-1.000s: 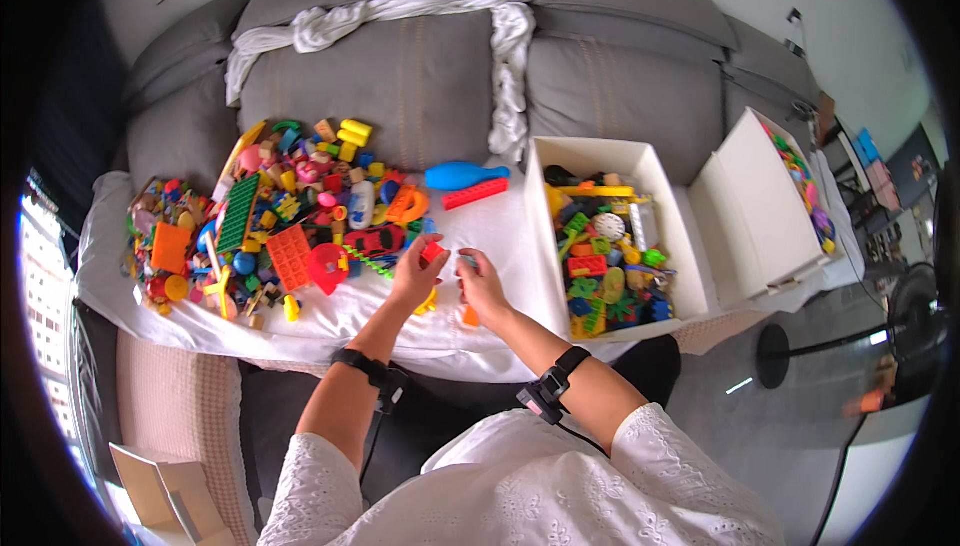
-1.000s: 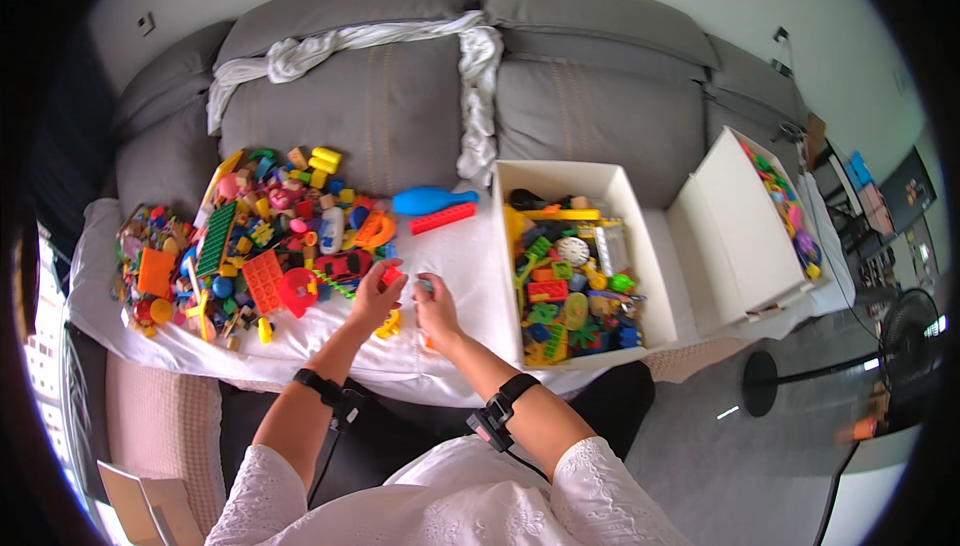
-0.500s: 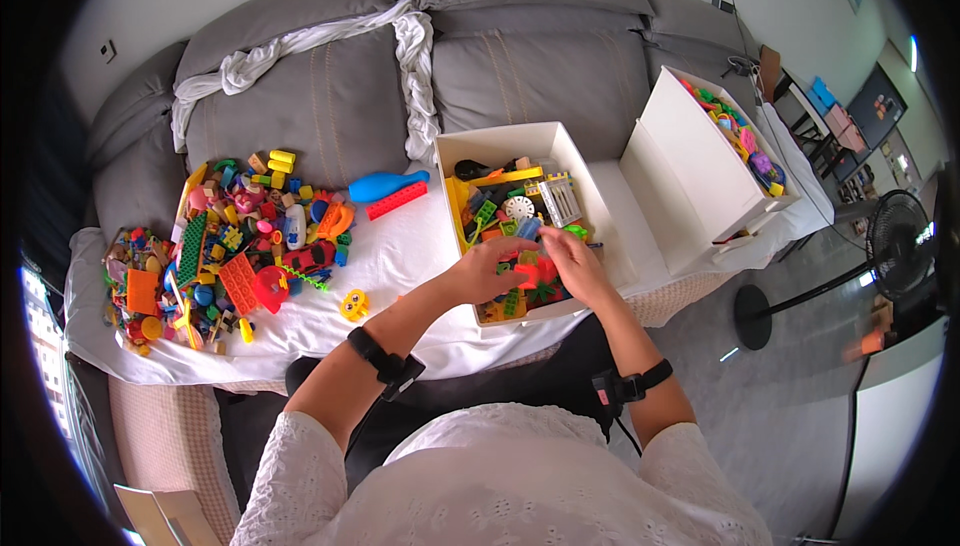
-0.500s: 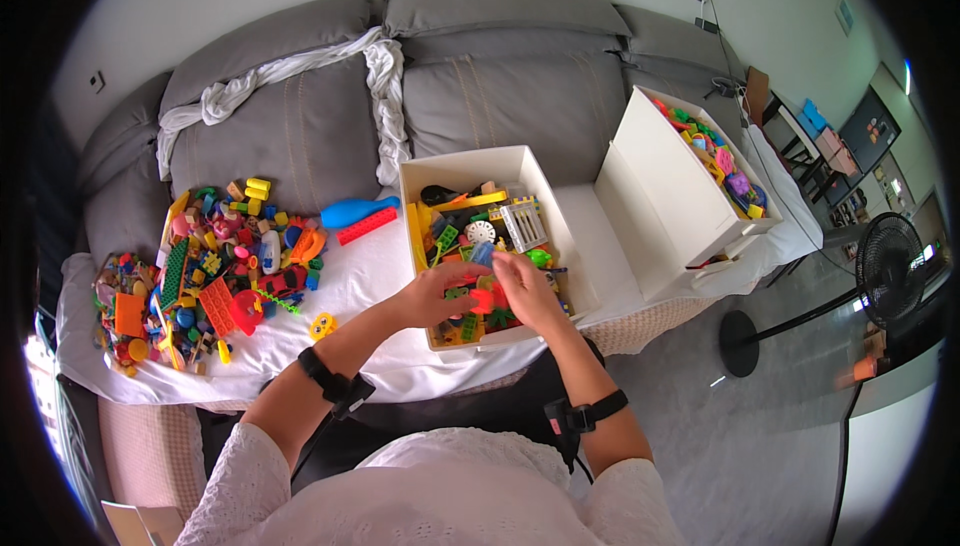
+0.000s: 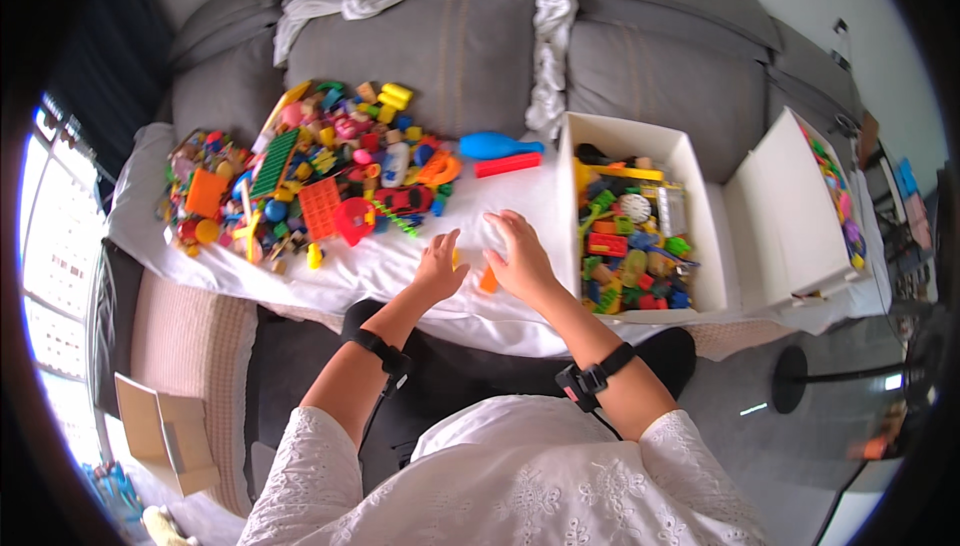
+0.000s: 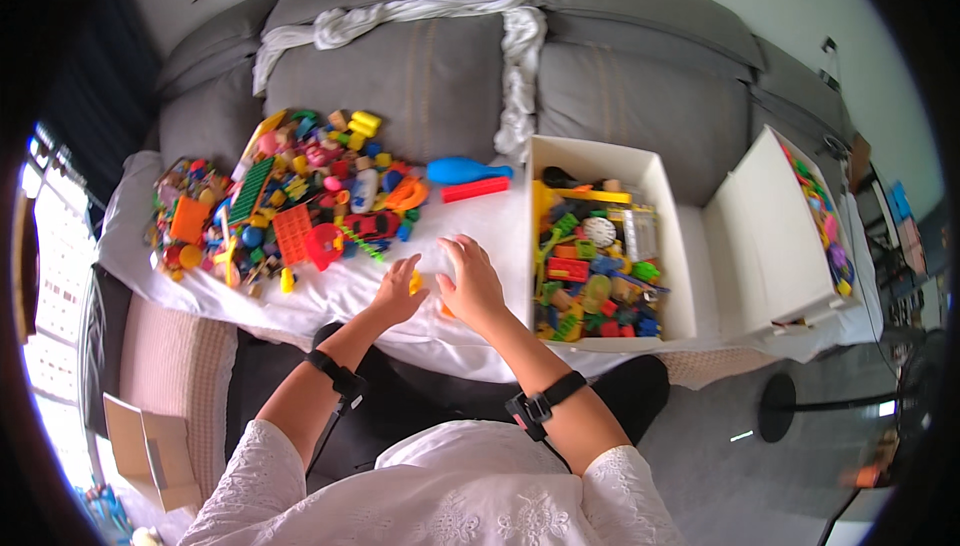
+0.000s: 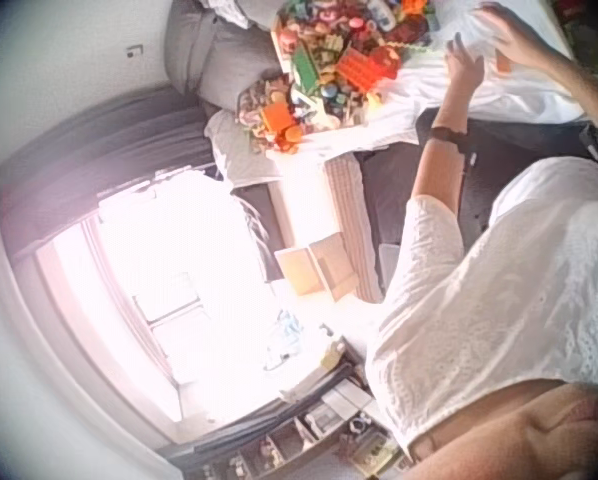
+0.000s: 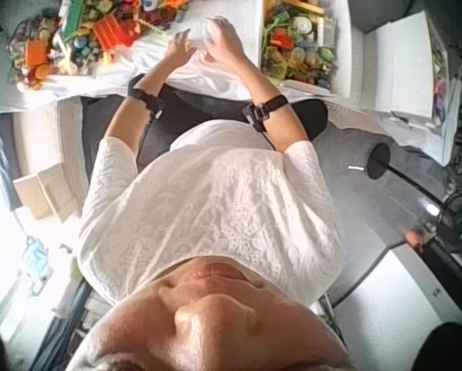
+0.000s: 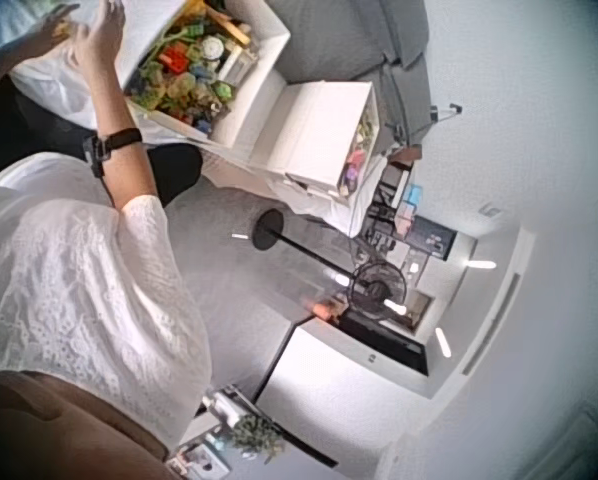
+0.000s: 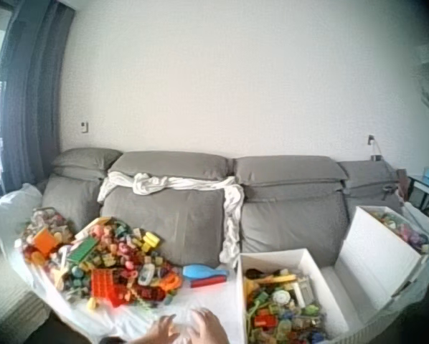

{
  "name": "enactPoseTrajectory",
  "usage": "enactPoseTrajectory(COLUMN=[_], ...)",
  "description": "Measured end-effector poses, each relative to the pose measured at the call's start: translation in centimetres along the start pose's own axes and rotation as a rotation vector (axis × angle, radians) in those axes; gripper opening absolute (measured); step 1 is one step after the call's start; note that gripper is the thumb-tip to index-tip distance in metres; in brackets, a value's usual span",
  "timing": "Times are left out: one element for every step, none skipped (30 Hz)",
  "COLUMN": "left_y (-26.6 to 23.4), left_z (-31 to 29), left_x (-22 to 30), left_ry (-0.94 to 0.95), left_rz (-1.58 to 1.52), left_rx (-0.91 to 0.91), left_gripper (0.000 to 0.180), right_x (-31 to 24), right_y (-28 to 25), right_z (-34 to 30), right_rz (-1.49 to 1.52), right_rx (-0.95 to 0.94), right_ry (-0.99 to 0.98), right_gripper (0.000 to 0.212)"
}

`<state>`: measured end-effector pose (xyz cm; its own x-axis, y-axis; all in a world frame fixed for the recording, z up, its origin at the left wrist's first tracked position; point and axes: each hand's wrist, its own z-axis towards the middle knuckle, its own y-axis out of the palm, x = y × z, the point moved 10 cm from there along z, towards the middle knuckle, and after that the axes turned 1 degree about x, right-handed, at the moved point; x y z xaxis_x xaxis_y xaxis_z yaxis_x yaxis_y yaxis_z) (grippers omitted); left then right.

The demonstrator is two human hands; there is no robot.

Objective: The person picks up toy blocks, a toy car, and a bowling pin from a pile on a bed and places them into white plastic bins.

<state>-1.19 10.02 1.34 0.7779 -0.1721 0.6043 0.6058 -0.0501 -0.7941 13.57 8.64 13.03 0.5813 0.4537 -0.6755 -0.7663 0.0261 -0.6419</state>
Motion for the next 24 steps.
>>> enactPoseTrajectory(left_y=[0.4,0.5,0.7,0.7,1.0,1.1,0.5,0.2,0.0,0.0,0.0,0.0,-0.2,-0.1,-0.8,-0.7,-2.1,-3.5,-4.2,-4.3,-4.2,-4.2,-4.3,-4.5], left_z=[-0.6,-1.8,-2.7,-3.1,-3.4,-2.9,-2.8,-2.4,-1.8,-1.3,-0.8,-0.5,-0.4,-0.5,-0.7,-1.0,-1.3,-1.8,-1.9,-2.0,-2.0,-1.9,-1.2,-0.8], left_x=[-1.7,-3.4,-4.1,-4.4,-4.0,-2.9,-1.6,-1.5,-1.1,-0.6,-0.5,-0.5,-1.1,-1.6,-2.2,-2.6,-2.8,-2.6,-2.8,-3.6,-4.4,-5.2,-5.2,-5.3], left_ry=[0.002,-0.013,-0.056,-0.073,-0.084,-0.074,-0.073,-0.087,-0.053,-0.018,-0.028,-0.036,-0.092,-0.152,-0.184,-0.198,-0.206,-0.213,-0.24,-0.251,-0.257,-0.26,-0.22,-0.219], left_rz=[0.081,0.161,0.192,0.186,0.13,0.074,0.111,0.106,0.081,0.056,0.069,0.062,0.054,0.041,-0.005,-0.013,-0.005,0.003,0.008,0.008,0.03,0.053,0.063,0.061], left_rx=[0.016,0.035,0.013,0.018,-0.038,-0.096,-0.054,-0.046,-0.041,-0.036,-0.018,-0.015,0.001,0.015,0.098,0.096,0.179,0.255,0.256,0.255,0.226,0.196,0.147,0.144], left_gripper=[0.075,0.078,0.083,0.083,0.084,0.086,0.079,0.079,0.071,0.062,0.048,0.048,0.046,0.044,0.047,0.047,0.047,0.047,0.053,0.053,0.057,0.062,0.062,0.062], right_x=[2.7,2.3,4.2,6.3,7.5,9.0,9.9,10.7,10.6,10.3,10.2,9.7,9.2,8.9,8.3,7.8,7.8,7.7,7.7,7.5,7.9,7.7,8.2,8.7], right_y=[3.3,5.1,7.5,9.2,10.5,11.3,12.0,12.9,13.1,13.4,13.8,13.8,13.8,14.0,13.7,13.2,13.8,13.8,14.0,14.5,14.9,15.1,14.9,14.8], right_z=[-0.4,-0.9,-2.2,-4.0,-5.2,-5.6,-5.3,-4.8,-4.1,-3.6,-2.9,-1.9,-0.9,-0.3,0.4,1.1,2.0,2.6,3.1,3.6,4.0,4.5,5.1,5.4], right_rz=[-0.099,-0.089,-0.224,-0.364,-0.368,-0.376,-0.379,-0.38,-0.336,-0.291,-0.294,-0.203,-0.111,-0.114,-0.085,-0.054,-0.081,-0.081,-0.163,-0.242,-0.266,-0.263,-0.261,-0.259], right_rx=[-0.061,-0.084,-0.218,-0.349,-0.362,-0.313,-0.275,-0.287,-0.254,-0.22,-0.231,-0.18,-0.13,-0.146,-0.1,-0.053,-0.14,-0.149,-0.178,-0.209,-0.249,-0.256,-0.238,-0.219], right_ry=[0.07,0.051,0.246,0.439,0.435,0.33,0.22,0.208,0.143,0.079,0.074,0.044,0.015,0.015,-0.006,-0.027,-0.028,-0.022,-0.021,-0.027,0.036,0.036,0.065,0.094], right_gripper=[0.058,0.058,0.06,0.063,0.063,0.065,0.067,0.067,0.068,0.069,0.069,0.072,0.074,0.074,0.078,0.082,0.088,0.088,0.088,0.089,0.076,0.076,0.066,0.057])
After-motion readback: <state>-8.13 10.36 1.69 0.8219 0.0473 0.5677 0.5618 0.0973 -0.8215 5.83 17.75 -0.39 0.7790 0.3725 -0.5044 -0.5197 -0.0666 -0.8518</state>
